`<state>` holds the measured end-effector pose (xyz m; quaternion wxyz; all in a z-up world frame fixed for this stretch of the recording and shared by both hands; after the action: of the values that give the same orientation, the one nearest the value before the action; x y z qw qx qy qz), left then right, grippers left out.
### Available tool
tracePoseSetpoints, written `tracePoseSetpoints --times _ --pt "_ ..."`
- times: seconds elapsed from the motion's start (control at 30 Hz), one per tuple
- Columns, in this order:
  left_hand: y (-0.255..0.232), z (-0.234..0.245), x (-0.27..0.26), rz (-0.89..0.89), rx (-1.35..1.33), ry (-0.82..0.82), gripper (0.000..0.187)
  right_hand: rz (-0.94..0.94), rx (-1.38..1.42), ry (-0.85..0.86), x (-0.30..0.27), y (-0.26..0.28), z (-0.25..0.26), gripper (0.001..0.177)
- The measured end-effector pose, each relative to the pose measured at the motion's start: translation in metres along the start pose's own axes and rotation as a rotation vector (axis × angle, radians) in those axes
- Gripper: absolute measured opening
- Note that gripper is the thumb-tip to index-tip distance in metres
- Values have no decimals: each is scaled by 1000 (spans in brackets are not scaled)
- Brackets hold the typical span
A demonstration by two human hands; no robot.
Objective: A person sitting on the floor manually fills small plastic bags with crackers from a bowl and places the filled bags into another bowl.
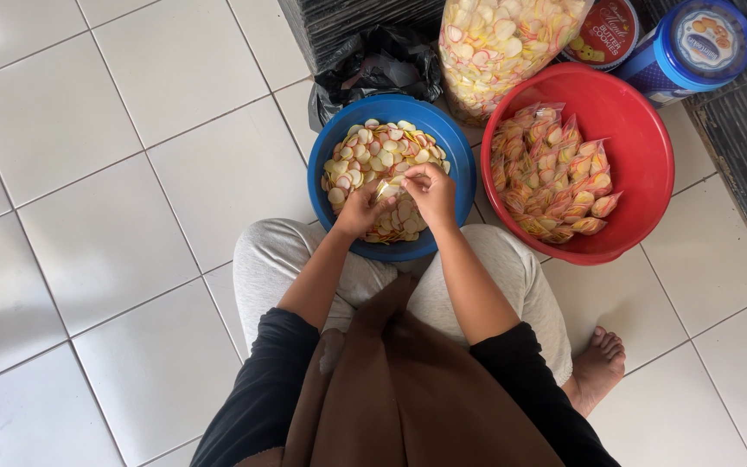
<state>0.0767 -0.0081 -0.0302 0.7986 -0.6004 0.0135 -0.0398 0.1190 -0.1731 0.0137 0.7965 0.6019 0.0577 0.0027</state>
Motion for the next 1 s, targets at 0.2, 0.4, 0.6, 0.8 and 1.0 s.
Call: tracePoseSetpoints --times 0.2,0.4,0.6,0.8,1.0 --pt "-11 12 -2 -16 -60 -42 79 162 -92 -208 -6 32 13 19" --pt "-36 21 -4 25 5 -77 62 260 -216 190 -17 39 -25 19" --pt "-54 19 -7 25 162 -50 62 350 -311 188 -11 16 -34 12" --pt "-24 11 -10 -85 -48 -49 73 358 -170 -194 -9 46 27 13" --pt "-26 12 -7 -99 74 -35 49 185 1 -806 8 -13 160 19"
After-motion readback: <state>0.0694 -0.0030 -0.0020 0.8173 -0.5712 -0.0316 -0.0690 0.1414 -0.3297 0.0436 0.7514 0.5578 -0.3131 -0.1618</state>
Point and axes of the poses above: each hand's wrist, its own x-axis towards the middle knuckle, its own z-axis out of the back of the hand, y = z × x, the point moved 7 cm from there along x, towards the middle knuckle, and after that the axes turned 6 degrees about -z, right-handed, at the moved point
